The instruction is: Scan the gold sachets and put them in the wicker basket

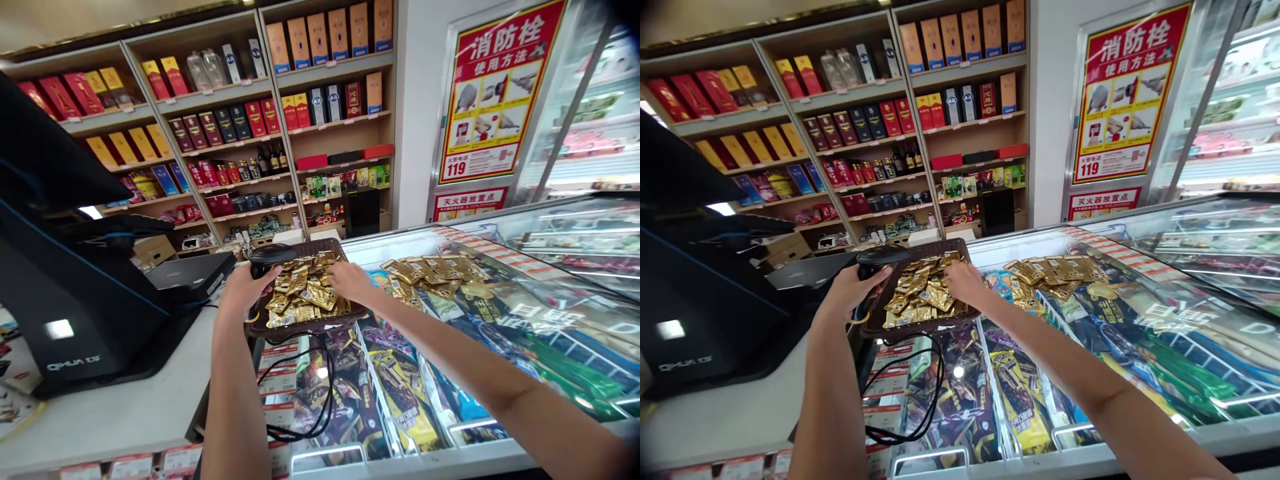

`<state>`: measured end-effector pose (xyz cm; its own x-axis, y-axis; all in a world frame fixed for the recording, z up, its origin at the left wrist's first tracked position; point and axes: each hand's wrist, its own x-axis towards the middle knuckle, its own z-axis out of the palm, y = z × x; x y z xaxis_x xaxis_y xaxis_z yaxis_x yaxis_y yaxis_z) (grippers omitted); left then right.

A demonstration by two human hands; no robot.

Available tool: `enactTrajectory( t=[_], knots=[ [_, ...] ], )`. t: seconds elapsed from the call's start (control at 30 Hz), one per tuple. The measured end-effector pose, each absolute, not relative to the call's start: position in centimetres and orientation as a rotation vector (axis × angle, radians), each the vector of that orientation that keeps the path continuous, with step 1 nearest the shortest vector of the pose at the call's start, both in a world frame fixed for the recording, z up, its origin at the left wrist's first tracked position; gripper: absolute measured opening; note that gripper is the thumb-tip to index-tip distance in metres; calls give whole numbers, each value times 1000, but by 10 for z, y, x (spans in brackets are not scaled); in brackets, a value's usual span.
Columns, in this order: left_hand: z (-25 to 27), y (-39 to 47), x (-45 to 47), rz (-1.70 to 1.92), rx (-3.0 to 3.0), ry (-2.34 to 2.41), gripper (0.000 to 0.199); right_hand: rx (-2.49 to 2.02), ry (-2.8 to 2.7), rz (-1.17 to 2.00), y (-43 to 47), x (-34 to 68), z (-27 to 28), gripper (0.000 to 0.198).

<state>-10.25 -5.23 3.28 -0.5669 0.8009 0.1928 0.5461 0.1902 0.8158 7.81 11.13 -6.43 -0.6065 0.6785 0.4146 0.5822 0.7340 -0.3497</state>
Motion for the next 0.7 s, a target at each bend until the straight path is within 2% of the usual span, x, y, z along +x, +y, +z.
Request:
enactTrajectory(
  t=[0.07,0.13,0.2,0.37,0.47,0.63,0.7],
  knots=[
    [34,-55,-101,1330,1291,2171,54,-983,-2479,271,93,40,-56,35],
    [35,-56,-100,1323,1315,2180,53,-1164,-2475,343,82,7,-51,57],
    [35,-57,-99,1305,1334,2210,53,-1307,-2459,333,78,-15,-52,64],
    [34,-59,-98,1322,1338,2184,53,-1304,-2422,225,86,-25,-62,47],
    [37,-60,-94,1334,1360,2164,52,-1329,-2392,398,98,-10,-62,45],
    [43,-58,-83,1358,1327,2133,52,-1297,-2220,609,122,36,-58,26],
    [41,-56,-82,1351,1327,2129,53,-1273,-2048,806,128,64,-60,23]
  ],
)
